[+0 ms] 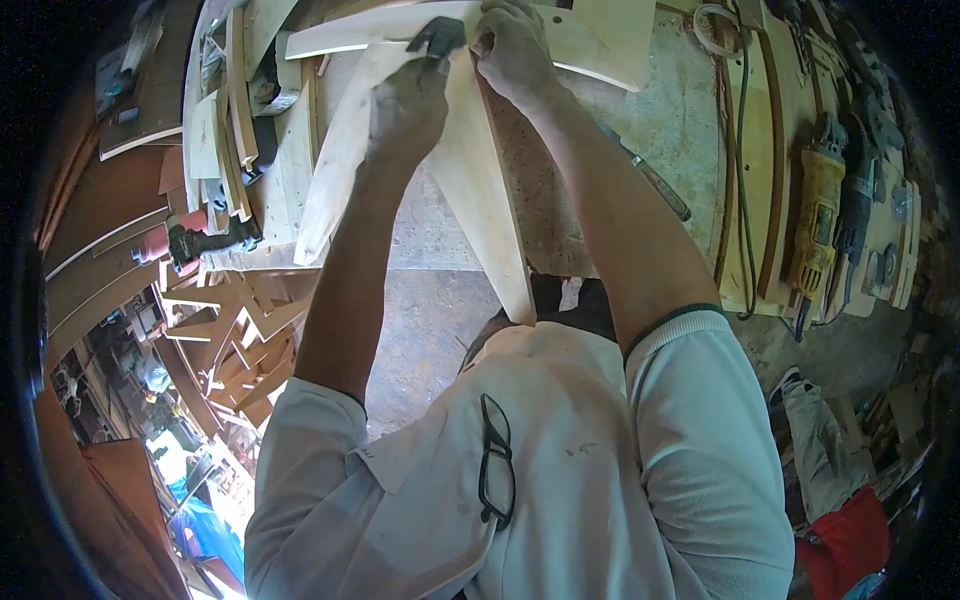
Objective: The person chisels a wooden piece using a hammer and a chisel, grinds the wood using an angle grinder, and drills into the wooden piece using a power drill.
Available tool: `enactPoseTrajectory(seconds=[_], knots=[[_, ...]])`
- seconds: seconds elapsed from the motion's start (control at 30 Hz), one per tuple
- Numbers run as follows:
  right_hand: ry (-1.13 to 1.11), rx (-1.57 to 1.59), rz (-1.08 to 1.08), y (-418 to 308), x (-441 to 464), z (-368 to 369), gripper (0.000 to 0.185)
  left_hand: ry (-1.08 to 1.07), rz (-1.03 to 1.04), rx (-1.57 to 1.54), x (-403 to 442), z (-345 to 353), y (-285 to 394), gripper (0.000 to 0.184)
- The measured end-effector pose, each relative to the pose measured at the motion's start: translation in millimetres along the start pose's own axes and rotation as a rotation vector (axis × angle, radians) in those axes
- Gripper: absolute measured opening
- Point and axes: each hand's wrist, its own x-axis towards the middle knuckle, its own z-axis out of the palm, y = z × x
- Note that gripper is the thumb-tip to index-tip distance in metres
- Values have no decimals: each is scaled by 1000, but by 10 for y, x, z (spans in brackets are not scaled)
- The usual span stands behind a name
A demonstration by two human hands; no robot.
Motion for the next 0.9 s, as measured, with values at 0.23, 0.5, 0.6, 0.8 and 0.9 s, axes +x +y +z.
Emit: enactPoseTrajectory(seconds=[0.23,0.5,0.6,0.8,0.9], knots=[[10,-63,6,148,-24,68,16,3,-267,-155,-156,-117,35,21],[-25,-59,-116,89,18,-58,32,59,-341,-44,-1770,-525,109,37],[-107,-35,-62,96,33,-65,35,-16,-375,38,-2270,-589,-53,37],[-180,-19,-81,137,43,-189,33,-27,-461,140,-2485,-528,-251,37],[-140,-187,-158,-14,-234,-349,36,9,-417,178,-2449,-511,-297,38]])
